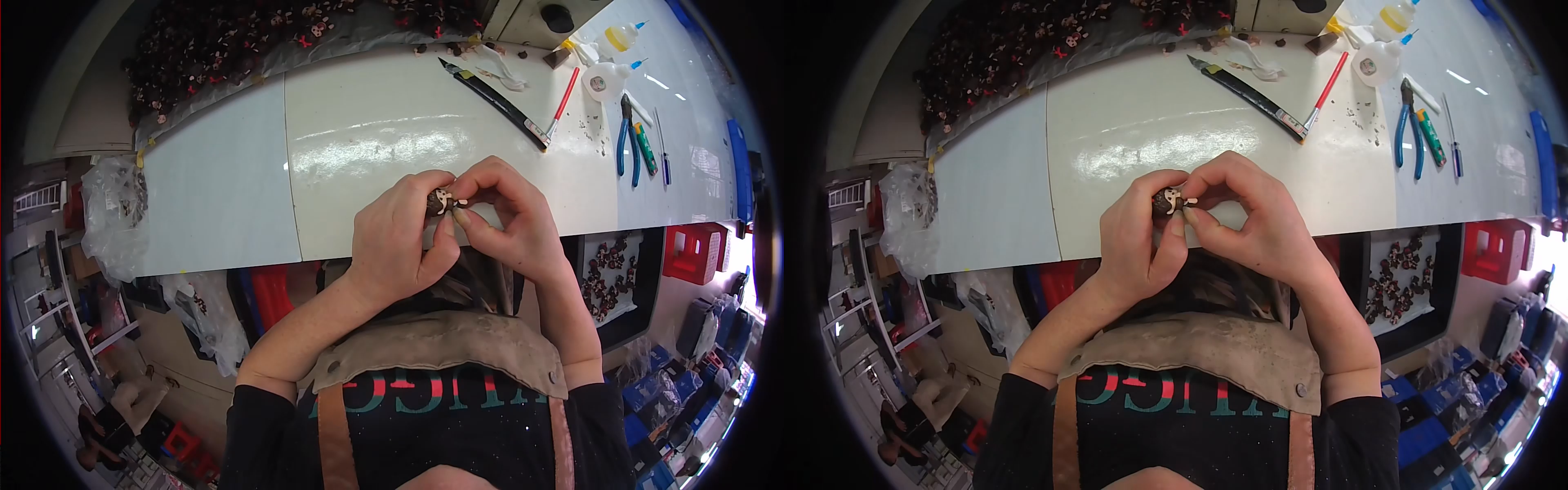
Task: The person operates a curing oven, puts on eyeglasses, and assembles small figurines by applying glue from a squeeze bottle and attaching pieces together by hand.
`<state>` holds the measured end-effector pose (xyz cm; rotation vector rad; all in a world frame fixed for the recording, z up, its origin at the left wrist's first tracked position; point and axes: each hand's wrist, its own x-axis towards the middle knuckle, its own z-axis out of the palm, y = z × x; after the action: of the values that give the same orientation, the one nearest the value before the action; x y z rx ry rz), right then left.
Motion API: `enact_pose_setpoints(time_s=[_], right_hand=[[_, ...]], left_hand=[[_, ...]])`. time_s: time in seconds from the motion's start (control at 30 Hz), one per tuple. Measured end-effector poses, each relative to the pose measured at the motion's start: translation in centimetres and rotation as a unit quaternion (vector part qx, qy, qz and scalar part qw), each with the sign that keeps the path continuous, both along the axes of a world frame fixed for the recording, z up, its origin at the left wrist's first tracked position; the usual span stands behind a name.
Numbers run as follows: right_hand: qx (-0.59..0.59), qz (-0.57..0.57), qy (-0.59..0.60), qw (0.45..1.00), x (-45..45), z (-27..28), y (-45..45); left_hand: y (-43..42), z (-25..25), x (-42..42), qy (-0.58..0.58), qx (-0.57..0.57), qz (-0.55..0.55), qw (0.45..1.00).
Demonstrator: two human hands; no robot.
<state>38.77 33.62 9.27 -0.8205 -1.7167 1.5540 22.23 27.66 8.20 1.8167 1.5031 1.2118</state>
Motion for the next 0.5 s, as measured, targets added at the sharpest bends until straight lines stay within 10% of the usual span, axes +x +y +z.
enact_pose_setpoints(time_s=[0.5], right_hand=[[-0.001, -0.001, 0.001, 1.0, -0.01, -0.15, -0.02]], left_hand=[[0.02, -0.22, 0.05, 0.006, 0.011, 0.005, 1.0]])
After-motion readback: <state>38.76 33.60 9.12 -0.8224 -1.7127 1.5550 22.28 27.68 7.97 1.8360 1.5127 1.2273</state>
